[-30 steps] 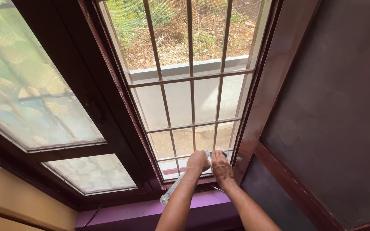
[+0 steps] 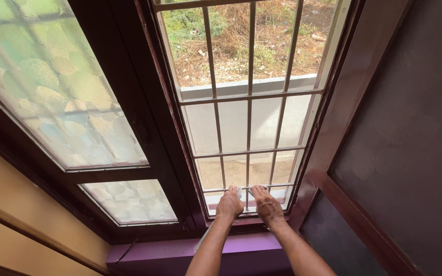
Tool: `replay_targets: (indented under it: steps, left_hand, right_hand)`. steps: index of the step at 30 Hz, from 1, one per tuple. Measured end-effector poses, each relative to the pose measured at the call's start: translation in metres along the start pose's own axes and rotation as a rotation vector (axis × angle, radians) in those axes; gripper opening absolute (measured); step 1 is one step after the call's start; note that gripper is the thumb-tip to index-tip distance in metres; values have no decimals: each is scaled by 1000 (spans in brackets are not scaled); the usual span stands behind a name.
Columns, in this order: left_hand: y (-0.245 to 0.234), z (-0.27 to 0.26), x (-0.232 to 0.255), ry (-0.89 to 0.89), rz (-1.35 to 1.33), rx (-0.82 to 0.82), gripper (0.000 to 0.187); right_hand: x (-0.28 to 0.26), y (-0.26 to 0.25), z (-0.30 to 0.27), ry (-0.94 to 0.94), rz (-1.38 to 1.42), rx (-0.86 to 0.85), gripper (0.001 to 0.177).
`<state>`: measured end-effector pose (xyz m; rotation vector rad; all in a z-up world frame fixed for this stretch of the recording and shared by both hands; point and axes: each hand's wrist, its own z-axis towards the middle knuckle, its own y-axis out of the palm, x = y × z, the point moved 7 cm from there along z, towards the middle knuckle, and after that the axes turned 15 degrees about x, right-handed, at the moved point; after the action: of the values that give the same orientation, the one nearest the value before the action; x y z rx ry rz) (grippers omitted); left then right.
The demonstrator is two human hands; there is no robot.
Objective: The person sprays a cleaning solution onto a window and wipes the glass and frame with a cloth. They systematically clean the window panes and the surrounding frame, moving the cloth across different sections to remove dirt and residue.
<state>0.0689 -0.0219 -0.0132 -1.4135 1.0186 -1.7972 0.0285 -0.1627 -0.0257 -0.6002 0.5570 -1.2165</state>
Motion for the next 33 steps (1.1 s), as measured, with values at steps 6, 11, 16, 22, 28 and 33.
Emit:
replay_targets:
  steps: [6,11,16,22,28,33]
  left_hand:
    - [-34,-10,22,-22,93,-38,60]
    - [-19,6,14,-71,62,-100,42]
    - [-28,10,23,-66,42,-26,23]
    - [-17,12,16,-37,47,-29,24]
    - [-5,15,8,5,7,-2,46]
    - [-3,14,6,42,27,55,49]
  right_hand:
    - [16,-38,16,122,-1,-39,34]
    - [2,-39,31,201,26,-141,33]
    - [1,-10,29,193,148,-90,33]
    - [-3,-12,39,173,90,-174,38]
    - [10,6,37,167,135,-196,45]
    - [-2,-10,38,189,106,-155,43]
